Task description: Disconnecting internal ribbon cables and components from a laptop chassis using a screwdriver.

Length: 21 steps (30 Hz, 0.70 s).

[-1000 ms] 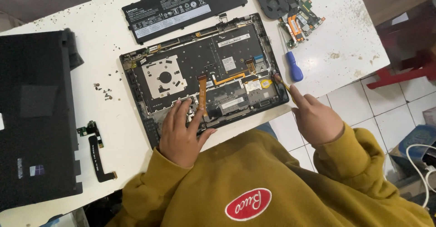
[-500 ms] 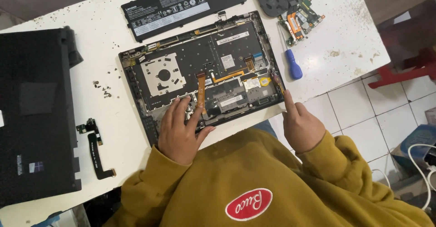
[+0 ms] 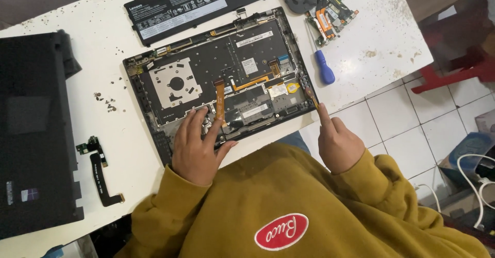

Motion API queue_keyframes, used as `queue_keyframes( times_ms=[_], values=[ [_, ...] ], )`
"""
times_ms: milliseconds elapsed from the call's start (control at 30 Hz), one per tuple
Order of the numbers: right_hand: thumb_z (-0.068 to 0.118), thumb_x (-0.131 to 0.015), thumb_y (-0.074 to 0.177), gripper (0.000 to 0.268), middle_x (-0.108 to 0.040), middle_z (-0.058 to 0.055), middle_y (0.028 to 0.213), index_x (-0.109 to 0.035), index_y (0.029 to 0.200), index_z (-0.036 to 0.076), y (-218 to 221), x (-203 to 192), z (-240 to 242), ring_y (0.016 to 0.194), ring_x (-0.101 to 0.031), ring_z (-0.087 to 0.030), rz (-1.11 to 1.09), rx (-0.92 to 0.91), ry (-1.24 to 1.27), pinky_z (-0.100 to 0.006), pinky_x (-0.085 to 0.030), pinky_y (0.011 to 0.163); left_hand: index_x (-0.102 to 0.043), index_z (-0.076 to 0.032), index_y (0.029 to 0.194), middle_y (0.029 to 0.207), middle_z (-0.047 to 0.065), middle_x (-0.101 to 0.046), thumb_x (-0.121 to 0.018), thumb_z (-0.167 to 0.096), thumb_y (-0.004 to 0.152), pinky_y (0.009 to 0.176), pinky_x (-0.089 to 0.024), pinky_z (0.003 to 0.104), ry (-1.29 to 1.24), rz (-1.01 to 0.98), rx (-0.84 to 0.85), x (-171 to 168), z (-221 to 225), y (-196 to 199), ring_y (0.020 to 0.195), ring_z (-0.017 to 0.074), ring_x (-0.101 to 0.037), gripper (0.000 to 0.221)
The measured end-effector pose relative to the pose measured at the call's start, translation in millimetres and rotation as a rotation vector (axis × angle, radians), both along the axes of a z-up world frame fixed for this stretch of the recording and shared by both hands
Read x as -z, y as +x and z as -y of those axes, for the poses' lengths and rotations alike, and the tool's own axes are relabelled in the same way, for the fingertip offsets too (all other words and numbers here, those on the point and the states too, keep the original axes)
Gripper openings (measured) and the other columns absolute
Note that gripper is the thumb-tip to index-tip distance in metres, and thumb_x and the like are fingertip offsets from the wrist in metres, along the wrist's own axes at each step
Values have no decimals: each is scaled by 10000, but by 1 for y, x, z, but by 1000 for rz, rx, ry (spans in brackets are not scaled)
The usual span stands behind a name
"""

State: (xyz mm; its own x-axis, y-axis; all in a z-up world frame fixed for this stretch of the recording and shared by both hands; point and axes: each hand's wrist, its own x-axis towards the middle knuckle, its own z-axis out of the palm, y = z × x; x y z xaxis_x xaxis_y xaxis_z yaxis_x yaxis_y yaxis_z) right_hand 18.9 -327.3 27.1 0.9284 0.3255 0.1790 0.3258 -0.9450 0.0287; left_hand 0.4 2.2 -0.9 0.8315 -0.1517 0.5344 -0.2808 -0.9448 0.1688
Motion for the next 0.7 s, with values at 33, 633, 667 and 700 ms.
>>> queue_keyframes(
  times_ms=[33, 633, 667, 700],
  values=[
    [85, -613, 972, 595, -612, -86, 806, -494, 1555, 75, 0, 3, 1, 579, -664, -200, 1, 2, -1, -325, -591, 561, -740, -167, 1167, 1346, 146, -586, -743, -612, 845, 1058, -481, 492, -1, 1, 2, 0, 1, 1, 1289, 390, -577, 549],
    [74, -606, 977, 521, -555, -80, 753, -583, 1498, 89, -20, 55, 5, 479, -561, -223, 155, -93, 242, -334, -525, 490, -755, -168, 1175, 1355, 138, -584, -777, -610, 825, 1071, -474, 489, -1, -16, -4, 3, 1, -2, 1302, 385, -569, 564],
    [84, -604, 972, 512, -561, -85, 751, -594, 1484, 95, -21, 57, 5, 477, -563, -229, 158, -128, 254, -336, -526, 489, -751, -166, 1181, 1359, 140, -578, -770, -608, 833, 1075, -469, 488, 0, -22, 1, 3, 0, -1, 1307, 385, -563, 563],
    [95, -603, 966, 504, -567, -90, 750, -605, 1470, 102, -22, 58, 4, 476, -566, -236, 162, -163, 265, -339, -526, 489, -747, -164, 1187, 1362, 142, -571, -764, -606, 840, 1079, -465, 487, 0, -28, 6, 2, -1, -1, 1312, 385, -558, 562]
  ],
)
